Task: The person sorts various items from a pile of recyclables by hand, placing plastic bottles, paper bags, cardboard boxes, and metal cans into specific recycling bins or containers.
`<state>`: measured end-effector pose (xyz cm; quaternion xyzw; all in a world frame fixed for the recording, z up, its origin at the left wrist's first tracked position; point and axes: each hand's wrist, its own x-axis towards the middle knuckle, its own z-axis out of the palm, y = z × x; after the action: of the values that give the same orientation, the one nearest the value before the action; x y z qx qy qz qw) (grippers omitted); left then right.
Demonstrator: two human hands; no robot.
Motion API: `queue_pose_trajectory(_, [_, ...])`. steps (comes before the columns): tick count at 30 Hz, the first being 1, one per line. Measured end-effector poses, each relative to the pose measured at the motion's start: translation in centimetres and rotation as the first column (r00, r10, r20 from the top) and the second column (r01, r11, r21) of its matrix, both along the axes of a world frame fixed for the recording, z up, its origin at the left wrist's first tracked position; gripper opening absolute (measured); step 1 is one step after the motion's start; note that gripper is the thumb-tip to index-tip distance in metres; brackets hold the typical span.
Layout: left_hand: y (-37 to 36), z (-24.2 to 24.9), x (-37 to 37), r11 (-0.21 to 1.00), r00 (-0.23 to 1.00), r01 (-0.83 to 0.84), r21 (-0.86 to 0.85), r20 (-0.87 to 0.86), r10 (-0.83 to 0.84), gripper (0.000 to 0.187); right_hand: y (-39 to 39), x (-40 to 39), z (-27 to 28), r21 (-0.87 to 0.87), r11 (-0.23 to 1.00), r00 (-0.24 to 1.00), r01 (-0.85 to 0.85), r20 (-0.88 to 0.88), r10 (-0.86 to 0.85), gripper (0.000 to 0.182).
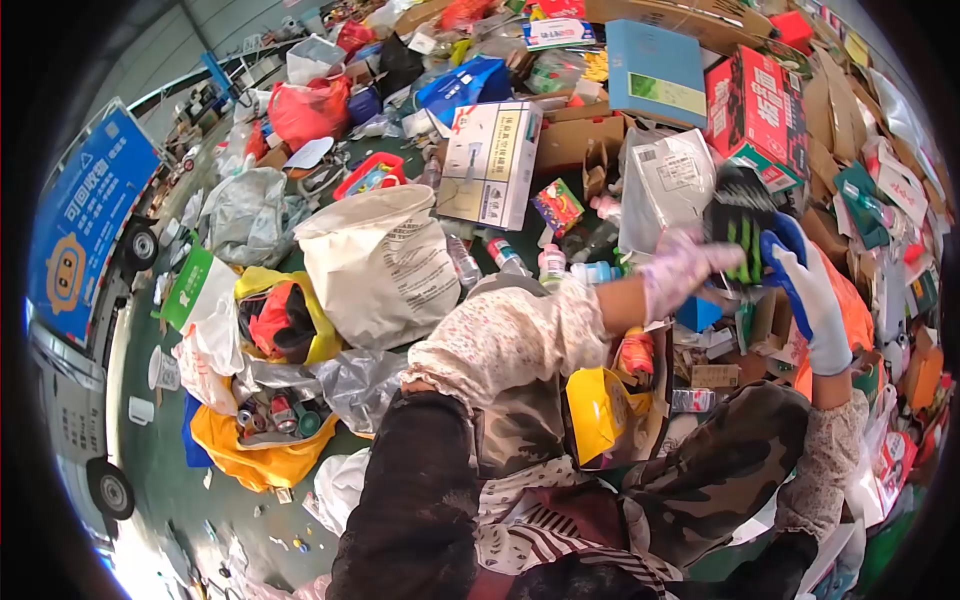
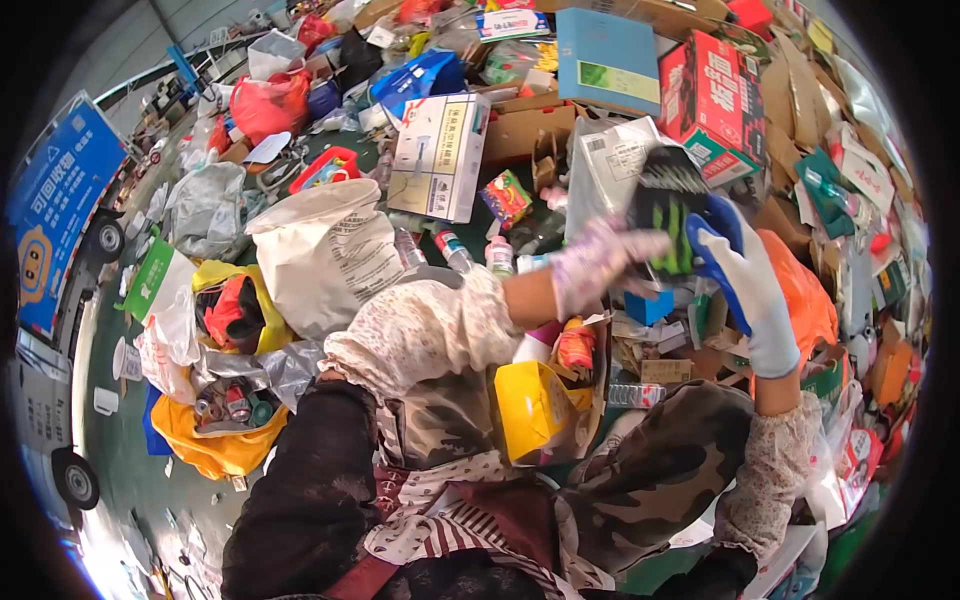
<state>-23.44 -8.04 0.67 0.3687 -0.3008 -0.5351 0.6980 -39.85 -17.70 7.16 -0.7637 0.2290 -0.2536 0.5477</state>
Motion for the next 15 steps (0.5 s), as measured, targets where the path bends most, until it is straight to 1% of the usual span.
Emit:
queue_pose_trajectory(1, [2.5,2.9,1.7,0.993,0.988,-0.106,0.046,0.122,0.099,0.041,-0.5,-0.5,-0.4,0.007,0.998,0.993,-0.064,0.097,0.063,0.048])
queue_pose_trajectory(2, [2.4,2.7,6.2,0.967,0.915,-0.256,-0.003,0.321,0.243,0.036,-0.4,-1.9,-0.1,-0.069,0.997,0.999,-0.019,0.041,0.022,0.054])
queue_pose_trajectory(3, [2.3,2.4,10.7,0.911,0.776,-0.409,-0.055,0.504,0.379,0.035,-1.1,-3.8,-0.5,-0.049,0.999,0.995,0.005,0.103,0.000,0.054])
queue_pose_trajectory(4, [3.7,2.4,16.5,0.821,0.584,-0.546,-0.167,0.627,0.516,0.034,-1.2,-6.2,-0.7,-0.007,0.996,0.992,0.087,0.097,-0.086,0.051])
queue_pose_trajectory(5, [5.2,2.5,22.3,0.684,0.321,-0.674,-0.278,0.725,0.610,0.033,-2.7,-9.2,-2.0,-0.015,0.991,0.988,0.130,0.088,-0.128,0.047])
queue_pose_trajectory(6, [6.6,2.5,28.0,0.514,0.047,-0.771,-0.377,0.770,0.636,0.033,-2.3,-12.0,-3.0,-0.016,0.976,0.971,0.215,0.108,-0.212,0.044])
queue_pose_trajectory(7, [9.2,1.9,35.0,0.344,-0.377,-0.837,-0.426,0.904,0.204,0.041,-4.3,-15.9,-5.7,0.045,0.949,0.946,0.313,0.072,-0.316,0.042])
queue_pose_trajectory(8, [12.3,-0.3,42.6,0.213,-0.305,-0.930,-0.300,0.952,0.009,0.044,-6.6,-20.4,-9.4,0.126,0.915,0.918,0.383,0.060,-0.393,0.041])
queue_pose_trajectory(9, [15.9,2.0,39.0,0.153,-0.396,-0.913,-0.379,0.913,-0.098,0.043,-6.9,-23.7,-12.7,0.177,0.813,0.818,0.554,0.066,-0.572,0.039])
queue_pose_trajectory(10, [19.6,-1.6,43.0,0.160,-0.460,-0.885,-0.438,0.875,-0.150,0.038,-8.4,-29.0,-17.7,0.215,0.756,0.752,0.619,0.116,-0.649,0.037])
queue_pose_trajectory(11, [22.5,-3.3,43.9,0.115,-0.238,-0.970,-0.214,0.929,-0.283,0.038,-9.0,-33.7,-22.0,0.275,0.709,0.729,0.650,0.041,-0.684,0.036])
queue_pose_trajectory(12, [28.2,-12.6,55.9,0.239,-0.080,-0.970,0.036,0.885,-0.460,0.050,-9.3,-37.9,-25.8,0.329,0.657,0.704,0.678,-0.034,-0.710,0.034])
queue_pose_trajectory(13, [29.6,-14.7,54.1,0.267,-0.056,-0.958,0.102,0.850,-0.523,0.047,-9.6,-42.5,-29.4,0.410,0.553,0.660,0.725,-0.187,-0.728,0.030])
queue_pose_trajectory(14, [31.5,-18.2,49.9,0.284,-0.028,-0.943,0.174,0.809,-0.588,0.045,-6.9,-43.6,-31.8,0.462,0.470,0.594,0.752,-0.167,-0.787,0.028])
queue_pose_trajectory(15, [30.7,-15.9,42.2,0.243,0.099,-0.919,0.310,0.778,-0.621,0.045,-4.2,-44.3,-34.0,0.513,0.385,0.524,0.768,-0.155,-0.838,0.026])
